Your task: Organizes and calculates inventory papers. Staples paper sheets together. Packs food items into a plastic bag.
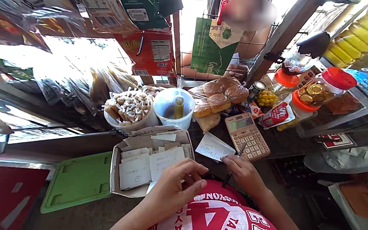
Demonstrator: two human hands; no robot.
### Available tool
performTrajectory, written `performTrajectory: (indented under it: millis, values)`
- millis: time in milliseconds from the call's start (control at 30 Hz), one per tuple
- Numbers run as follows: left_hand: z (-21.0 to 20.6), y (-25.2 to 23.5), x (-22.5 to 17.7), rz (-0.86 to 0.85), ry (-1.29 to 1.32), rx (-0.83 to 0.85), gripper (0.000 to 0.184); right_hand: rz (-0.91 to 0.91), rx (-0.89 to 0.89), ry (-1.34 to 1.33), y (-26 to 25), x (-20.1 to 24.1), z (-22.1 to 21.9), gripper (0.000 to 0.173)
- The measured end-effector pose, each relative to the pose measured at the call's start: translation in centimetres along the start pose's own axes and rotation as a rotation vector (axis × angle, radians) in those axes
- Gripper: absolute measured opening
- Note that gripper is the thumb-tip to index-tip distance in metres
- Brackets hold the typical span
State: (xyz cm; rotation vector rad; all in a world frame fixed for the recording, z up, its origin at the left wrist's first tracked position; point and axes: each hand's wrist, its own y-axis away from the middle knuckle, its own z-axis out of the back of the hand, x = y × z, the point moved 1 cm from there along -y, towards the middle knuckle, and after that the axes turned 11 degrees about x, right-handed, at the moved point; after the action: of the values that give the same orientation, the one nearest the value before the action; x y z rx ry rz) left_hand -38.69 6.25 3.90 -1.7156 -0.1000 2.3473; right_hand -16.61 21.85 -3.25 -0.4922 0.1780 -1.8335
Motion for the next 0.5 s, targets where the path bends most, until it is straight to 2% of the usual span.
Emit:
performTrajectory:
  millis: [100,167,233,267,433,500]
  values:
    - [-2.1,-0.7,-0.3,0.162,0.505,0.263,0.039,0.024,-0.04,-0.062,-0.4,-0.7,1.0,0.022]
    - [-3.8,-1.3,-0.2,0.334,0.747,0.296,0.057,0.033,-0.108,-0.139,-0.7,-1.3,1.8,0.02]
    - [-5.4,-1.8,0.0,0.467,0.955,0.149,0.072,0.033,-0.199,-0.186,-0.8,-1.7,3.1,0.015]
    - [-6.1,-2.2,0.1,0.508,1.033,0.045,0.074,0.039,-0.235,-0.211,-0.9,-1.7,3.8,0.014]
    - [-8.4,-3.9,-0.2,0.623,1.204,-0.518,0.059,0.137,-0.212,-0.347,0.1,-2.2,5.7,0.012]
    - [-9.3,-4.2,-0.4,0.626,1.237,-0.658,0.055,0.154,-0.201,-0.384,0.4,-2.5,6.0,0.012]
